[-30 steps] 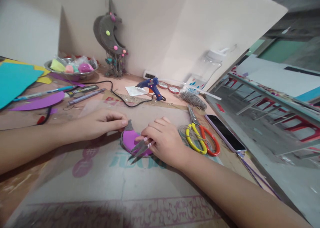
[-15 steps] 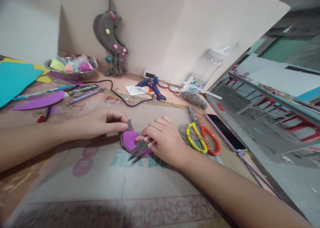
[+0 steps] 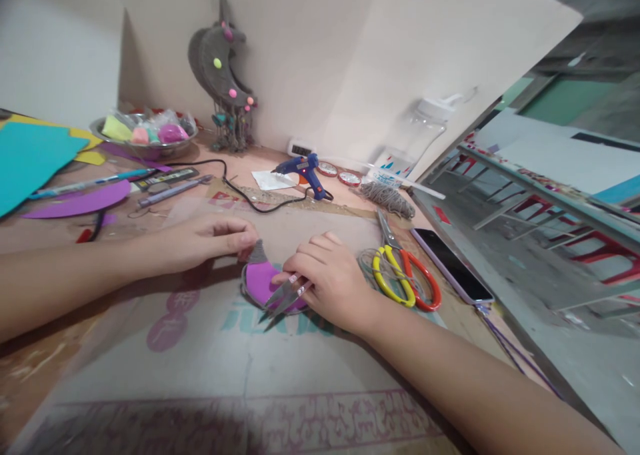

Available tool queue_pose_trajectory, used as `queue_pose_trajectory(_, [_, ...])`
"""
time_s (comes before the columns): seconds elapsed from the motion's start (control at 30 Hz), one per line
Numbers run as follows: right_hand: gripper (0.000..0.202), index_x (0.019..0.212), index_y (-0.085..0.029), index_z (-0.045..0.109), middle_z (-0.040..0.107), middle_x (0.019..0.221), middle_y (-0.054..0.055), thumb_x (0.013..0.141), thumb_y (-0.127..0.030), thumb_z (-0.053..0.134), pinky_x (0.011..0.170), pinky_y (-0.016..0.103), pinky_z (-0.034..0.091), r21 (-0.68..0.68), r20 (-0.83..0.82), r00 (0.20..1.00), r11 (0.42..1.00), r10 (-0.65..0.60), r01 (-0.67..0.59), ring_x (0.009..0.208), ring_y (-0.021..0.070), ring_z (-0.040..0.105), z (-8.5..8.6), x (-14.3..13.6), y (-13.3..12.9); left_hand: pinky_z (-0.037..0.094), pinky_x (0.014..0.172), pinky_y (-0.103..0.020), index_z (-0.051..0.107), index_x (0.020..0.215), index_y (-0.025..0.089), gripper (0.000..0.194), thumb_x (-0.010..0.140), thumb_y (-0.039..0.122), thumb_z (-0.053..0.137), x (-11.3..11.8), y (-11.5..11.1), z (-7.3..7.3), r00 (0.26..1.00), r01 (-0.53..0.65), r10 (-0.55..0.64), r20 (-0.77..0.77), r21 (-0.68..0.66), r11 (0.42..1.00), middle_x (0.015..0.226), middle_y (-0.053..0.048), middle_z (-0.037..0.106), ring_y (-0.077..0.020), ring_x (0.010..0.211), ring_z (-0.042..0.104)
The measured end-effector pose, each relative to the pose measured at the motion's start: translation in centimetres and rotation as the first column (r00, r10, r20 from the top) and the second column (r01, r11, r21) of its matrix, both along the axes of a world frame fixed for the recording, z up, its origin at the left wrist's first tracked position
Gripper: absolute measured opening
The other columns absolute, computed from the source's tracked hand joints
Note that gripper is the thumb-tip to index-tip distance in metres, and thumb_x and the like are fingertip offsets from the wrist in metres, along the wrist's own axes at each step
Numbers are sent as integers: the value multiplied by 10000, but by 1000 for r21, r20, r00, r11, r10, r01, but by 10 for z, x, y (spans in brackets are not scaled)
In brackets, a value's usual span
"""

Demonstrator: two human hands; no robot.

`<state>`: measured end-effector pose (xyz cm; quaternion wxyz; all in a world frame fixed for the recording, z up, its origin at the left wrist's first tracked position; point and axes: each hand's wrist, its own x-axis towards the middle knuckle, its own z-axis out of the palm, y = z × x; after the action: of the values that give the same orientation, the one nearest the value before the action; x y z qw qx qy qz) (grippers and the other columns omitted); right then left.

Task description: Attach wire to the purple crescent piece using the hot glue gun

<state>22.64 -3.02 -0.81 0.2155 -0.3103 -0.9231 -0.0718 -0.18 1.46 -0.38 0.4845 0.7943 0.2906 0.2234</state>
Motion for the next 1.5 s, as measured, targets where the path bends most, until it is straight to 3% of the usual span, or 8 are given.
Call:
queue_pose_trajectory(0.2, [168, 767, -179, 553, 515, 630, -4, 864, -315, 564, 620, 295, 299, -19, -4, 1000, 1000, -23, 23, 607, 135, 441, 1, -2, -3, 348, 561, -187, 549, 713, 149, 225, 841, 327, 501, 0, -1, 1, 1000, 13, -14, -22, -30, 999, 647, 41, 502, -84, 603, 451])
queue_pose_trajectory(0.3, [280, 922, -157, 551, 523, 781, 51, 868, -429, 510, 625, 302, 349, -80, -66, 993, 993, -95, 90, 683, 169, 471, 5, -2, -7, 338, 559, -184, 552, 715, 147, 219, 844, 316, 500, 1, -2, 1, 1000, 14, -14, -9, -16, 1000, 630, 51, 479, -78, 596, 437])
queue_pose_trajectory(0.47, [336, 1233, -166, 468, 476, 824, 51, 941, -282, 347, 649, 306, 390, -108, -45, 988, 984, -146, 141, 748, 185, 481, 7, 0, -8, 326, 546, -184, 535, 680, 145, 232, 847, 298, 490, 2, -5, 2, 1000, -13, 14, -28, 23, 1000, 596, 61, 444, -71, 569, 409])
queue_pose_trajectory(0.57, [451, 1335, -165, 394, 482, 847, 57, 945, -384, 340, 664, 320, 396, -89, 11, 990, 986, -138, 139, 756, 194, 477, 5, 0, -7, 326, 546, -184, 537, 685, 144, 222, 845, 290, 488, 2, -5, 2, 999, -14, 16, -42, 39, 999, 602, 60, 452, -72, 576, 417])
queue_pose_trajectory(0.67, [466, 1255, -133, 469, 508, 843, 67, 948, -440, 300, 660, 314, 398, -90, 8, 992, 988, -127, 128, 737, 187, 486, 5, -1, -7, 323, 542, -183, 543, 695, 145, 213, 842, 289, 490, 3, -4, 2, 999, -15, 17, -41, 47, 999, 604, 61, 454, -70, 573, 417])
queue_pose_trajectory(0.83, [292, 1058, -149, 582, 541, 772, 53, 949, -328, 378, 616, 288, 365, -23, 31, 992, 992, -122, 123, 688, 167, 485, 6, -2, -6, 318, 532, -183, 552, 697, 144, 212, 837, 293, 494, 3, -5, 1, 999, -22, 24, -38, 52, 998, 596, 62, 448, -67, 555, 404])
queue_pose_trajectory(1.5, [253, 1005, -148, 627, 567, 723, 49, 936, -283, 425, 611, 287, 339, 14, 79, 987, 990, -138, 137, 663, 160, 466, 7, -3, -4, 311, 521, -181, 549, 687, 146, 215, 843, 286, 500, 2, -5, 1, 999, -13, 15, -33, 43, 999, 576, 70, 434, -62, 536, 385])
